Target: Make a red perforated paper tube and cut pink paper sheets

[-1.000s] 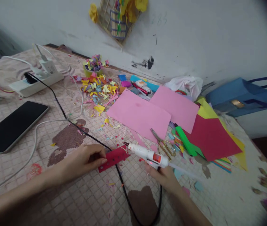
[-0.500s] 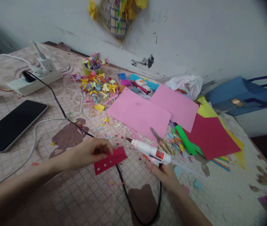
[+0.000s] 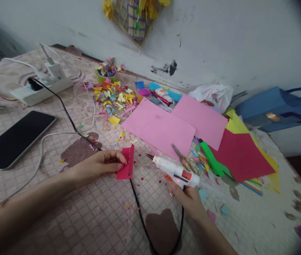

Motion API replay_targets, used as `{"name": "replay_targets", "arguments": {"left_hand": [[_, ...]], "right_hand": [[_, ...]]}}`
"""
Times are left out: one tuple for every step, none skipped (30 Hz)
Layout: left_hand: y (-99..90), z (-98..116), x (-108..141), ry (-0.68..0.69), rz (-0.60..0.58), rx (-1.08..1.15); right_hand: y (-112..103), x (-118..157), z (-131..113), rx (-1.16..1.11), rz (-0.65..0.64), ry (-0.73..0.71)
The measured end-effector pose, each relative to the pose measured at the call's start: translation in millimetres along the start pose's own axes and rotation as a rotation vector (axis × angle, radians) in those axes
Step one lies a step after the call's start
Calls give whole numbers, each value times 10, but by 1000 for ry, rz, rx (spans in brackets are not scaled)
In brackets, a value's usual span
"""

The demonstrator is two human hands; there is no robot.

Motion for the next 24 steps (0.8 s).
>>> {"name": "replay_targets", "arguments": {"left_hand": [[10,-2,4,0,-21,24],[19,-4,9,3,-42,35],[27,-5,13,8,-60,34],[34,-6,17,10,-68,23],[39,-9,21,7,-62,5],[42,-13,26,-3,-43,-12],[46,-19,30,-22,-19,-23],[52,-24,35,-45,6,-23],[60,-27,41,-68,25,-12],[72,-27,45,-85,33,3],[85,-23,48,-94,29,17],[96,-17,49,-97,20,26],[104,-11,49,-93,9,29],[107,-5,47,-86,-1,26],[108,-2,44,-76,-9,23],[106,-2,41,-68,-14,22],[102,-6,38,-62,-16,24],[98,-13,35,-59,-15,29],[95,-24,32,-59,-16,35],[94,-35,29,-60,-16,43],[96,-45,27,-59,-22,53],[99,-54,26,-56,-30,63],[103,-61,24,-51,-39,71],[108,-65,24,-43,-50,76]], "right_hand": [[6,22,-5,17,-18,-8],[13,45,-11,33,-33,-15],[20,67,-18,46,-40,-22],[25,87,-25,57,-37,-28],[32,103,-33,67,-35,-37],[41,116,-42,75,-35,-49],[53,125,-50,83,-40,-66],[67,133,-57,91,-52,-87],[81,139,-62,102,-66,-108],[90,144,-64,110,-70,-130],[94,149,-63,115,-63,-151],[96,155,-58,117,-53,-167],[97,164,-47,118,-44,-176],[97,174,-33,116,-37,-178],[100,185,-14,113,-38,-173],[102,196,6,107,-38,-165],[103,206,26,101,-37,-153],[103,214,42,98,-33,-141],[102,220,53,97,-29,-133],[103,223,55,97,-29,-128],[107,224,48,99,-34,-128],[114,222,28,100,-43,-135],[124,219,-1,102,-59,-145],[138,215,-42,104,-77,-162]]}}
Point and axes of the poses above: each hand's wrist, its own x-axis away from the middle knuckle, its own y-axis out of the palm, z = x × y, the point moved 4 cm from there along -x, towards the middle knuckle, and after that the axes turned 7 degrees about z, right-handed, at the moved point
